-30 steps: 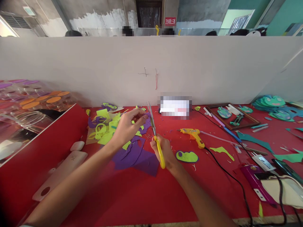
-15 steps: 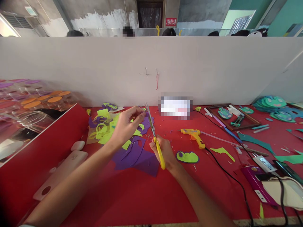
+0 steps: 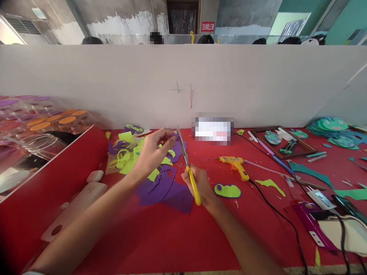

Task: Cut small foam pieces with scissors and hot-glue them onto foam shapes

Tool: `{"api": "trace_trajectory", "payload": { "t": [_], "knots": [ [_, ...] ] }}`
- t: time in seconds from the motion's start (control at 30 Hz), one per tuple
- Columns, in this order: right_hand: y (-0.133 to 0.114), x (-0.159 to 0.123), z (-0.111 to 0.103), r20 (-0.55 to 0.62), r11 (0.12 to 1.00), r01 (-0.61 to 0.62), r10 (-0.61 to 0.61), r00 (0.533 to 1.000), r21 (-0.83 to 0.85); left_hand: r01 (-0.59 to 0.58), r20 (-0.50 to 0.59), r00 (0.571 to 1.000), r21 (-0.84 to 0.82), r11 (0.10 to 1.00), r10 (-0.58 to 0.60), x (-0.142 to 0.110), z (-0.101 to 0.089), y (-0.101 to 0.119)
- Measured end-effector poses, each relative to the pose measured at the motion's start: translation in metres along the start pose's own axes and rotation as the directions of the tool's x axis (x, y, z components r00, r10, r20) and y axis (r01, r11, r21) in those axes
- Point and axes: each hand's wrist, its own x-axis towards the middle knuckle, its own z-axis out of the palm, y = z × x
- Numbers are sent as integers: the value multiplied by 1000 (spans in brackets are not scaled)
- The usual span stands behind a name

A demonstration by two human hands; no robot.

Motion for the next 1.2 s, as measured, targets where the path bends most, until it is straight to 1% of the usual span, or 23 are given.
{"api": "trace_trajectory", "payload": {
  "t": [0.33,0.57,0.83,1.2],
  "knots": [
    [-2,-1,0,5,999,4,-5,1000,38,7,-33,999,-48,999,-9,0,1,-1],
    [-5,-2,0,11,1000,2,-2,1000,20,-7,-39,999,-50,999,5,0,2,-4],
    [-4,-1,1,-5,1000,11,-11,1000,20,-41,5,999,-46,998,41,-2,5,-6],
    [-4,-3,2,-9,1000,8,-8,1000,8,-3,-37,999,-85,996,0,-1,6,-6]
  ]
}}
